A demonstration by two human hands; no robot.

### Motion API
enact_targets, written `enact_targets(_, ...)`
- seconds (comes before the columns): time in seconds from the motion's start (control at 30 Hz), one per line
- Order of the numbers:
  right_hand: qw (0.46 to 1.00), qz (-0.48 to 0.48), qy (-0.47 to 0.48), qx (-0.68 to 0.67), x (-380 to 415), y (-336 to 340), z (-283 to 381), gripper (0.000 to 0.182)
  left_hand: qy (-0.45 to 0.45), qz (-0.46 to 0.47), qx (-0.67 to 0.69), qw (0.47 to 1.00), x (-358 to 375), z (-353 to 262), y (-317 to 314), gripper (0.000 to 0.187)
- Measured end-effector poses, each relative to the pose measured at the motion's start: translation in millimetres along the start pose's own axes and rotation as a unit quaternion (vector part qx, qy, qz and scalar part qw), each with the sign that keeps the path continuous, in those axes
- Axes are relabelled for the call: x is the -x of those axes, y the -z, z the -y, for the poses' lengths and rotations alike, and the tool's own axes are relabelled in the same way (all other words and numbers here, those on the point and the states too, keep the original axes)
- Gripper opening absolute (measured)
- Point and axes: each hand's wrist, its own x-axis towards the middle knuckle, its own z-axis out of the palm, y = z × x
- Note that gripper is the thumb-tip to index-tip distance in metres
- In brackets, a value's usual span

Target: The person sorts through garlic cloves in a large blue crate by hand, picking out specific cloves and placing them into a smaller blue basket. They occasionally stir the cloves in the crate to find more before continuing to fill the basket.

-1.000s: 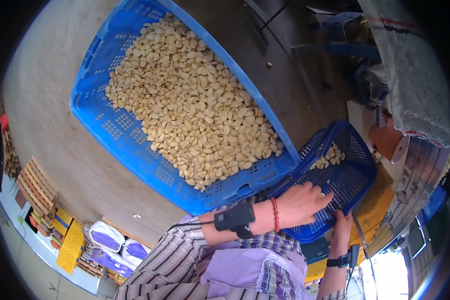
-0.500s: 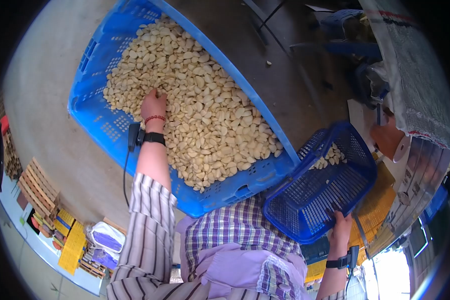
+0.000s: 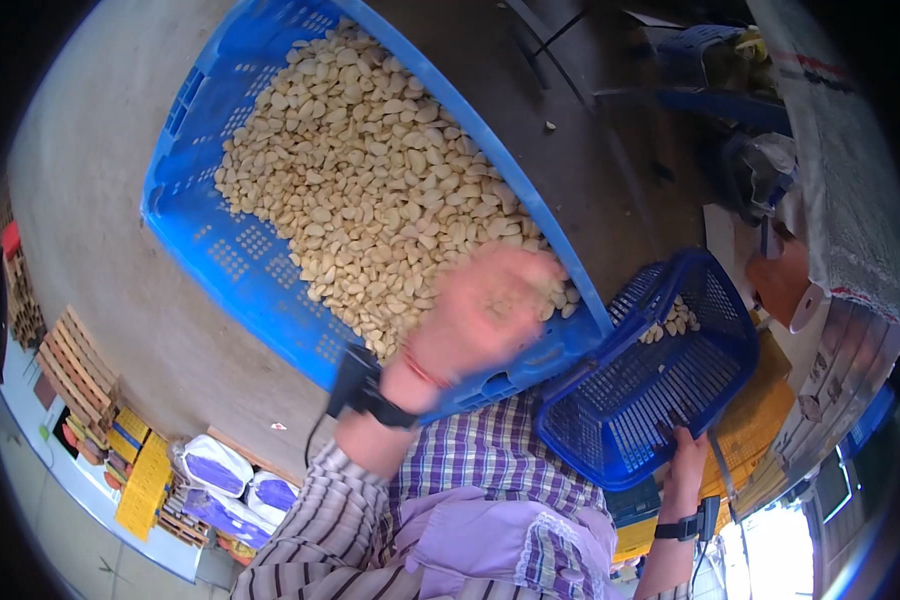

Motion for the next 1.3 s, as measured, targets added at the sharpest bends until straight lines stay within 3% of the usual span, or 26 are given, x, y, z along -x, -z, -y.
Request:
enact_targets(0.07, 1.0, -0.011, 0.007, 0.015, -1, 0, 4, 0.039, -0.013, 0.219, -0.015, 0.976, -1, -36, -28, 0.032)
enact_targets(0.1, 1.0, -0.01, 0.011, 0.017, 0, 0, 7, 0.039, -0.014, 0.215, -0.016, 0.976, -5, -32, -24, 0.032)
enact_targets(0.17, 0.999, -0.02, -0.023, 0.021, 4, 1, 11, 0.037, -0.114, 0.047, -0.167, 0.978, -19, -18, -5, 0.029)
enact_targets(0.2, 1.0, -0.016, -0.017, 0.018, 0, 4, 6, 0.037, -0.034, -0.053, -0.232, 0.971, -18, -6, 24, 0.035)
enact_targets(0.23, 1.0, -0.014, 0.003, 0.005, -7, 10, -4, 0.038, 0.124, -0.244, -0.134, 0.952, 3, 34, 45, 0.038)
enact_targets(0.3, 1.0, -0.017, 0.003, 0.013, -10, 12, -7, 0.038, 0.21, -0.504, -0.133, 0.827, 1, 76, 128, 0.04)
enact_targets(0.33, 1.0, -0.014, 0.005, 0.012, -8, 8, -4, 0.038, 0.18, -0.588, -0.162, 0.772, 15, 121, 177, 0.036)
enact_targets(0.4, 0.999, -0.033, 0.001, 0.014, -4, 1, 0, 0.038, 0.227, -0.636, -0.152, 0.722, 20, 167, 244, 0.036)
enact_targets(0.53, 0.999, -0.032, 0.011, 0.005, -6, -1, -6, 0.04, 0.248, -0.649, -0.127, 0.708, -30, 198, 252, 0.037)
enact_targets(0.6, 1.0, 0.01, 0.007, -0.008, -13, 8, -17, 0.041, 0.201, -0.603, -0.085, 0.767, -42, 208, 243, 0.035)
enact_targets(0.67, 1.0, 0.004, 0.003, -0.012, -4, -3, -4, 0.04, 0.226, -0.513, 0.039, 0.827, -35, 253, 224, 0.035)
enact_targets(0.77, 1.0, 0.004, -0.016, -0.006, -2, -5, 3, 0.04, 0.224, -0.355, -0.076, 0.904, -44, 181, 140, 0.038)
enact_targets(0.8, 0.999, 0.011, -0.03, 0.01, -2, -2, 6, 0.041, 0.242, -0.313, -0.074, 0.916, -39, 165, 128, 0.04)
enact_targets(0.87, 1.0, 0.014, -0.014, 0.009, -4, -1, 9, 0.042, 0.192, -0.178, -0.212, 0.942, -15, 155, 118, 0.044)
enact_targets(0.93, 1.0, 0.015, -0.005, 0.011, -4, 2, 9, 0.044, 0.204, -0.088, -0.213, 0.951, 10, 135, 121, 0.049)
enact_targets(1.0, 1.0, 0.012, 0.012, 0.021, -5, 4, 10, 0.046, 0.234, 0.06, -0.349, 0.905, 24, 92, 136, 0.05)
enact_targets(1.03, 1.0, 0.01, 0.011, 0.019, -4, 3, 13, 0.046, 0.232, 0.063, -0.348, 0.906, 21, 72, 147, 0.05)
enact_targets(1.1, 0.999, -0.022, 0.023, 0.028, 2, -5, 22, 0.045, 0.411, 0.221, -0.385, 0.796, 17, 41, 168, 0.049)
enact_targets(1.17, 0.999, -0.022, 0.017, 0.038, 4, -6, 26, 0.045, 0.446, 0.075, -0.431, 0.781, 15, 46, 190, 0.045)
enact_targets(1.23, 0.999, -0.021, 0.014, 0.045, 2, -7, 25, 0.044, 0.395, -0.134, -0.47, 0.778, 13, 82, 221, 0.044)
enact_targets(1.3, 0.999, -0.017, 0.02, 0.028, -1, -4, 21, 0.043, 0.281, -0.273, -0.427, 0.815, -7, 103, 244, 0.044)
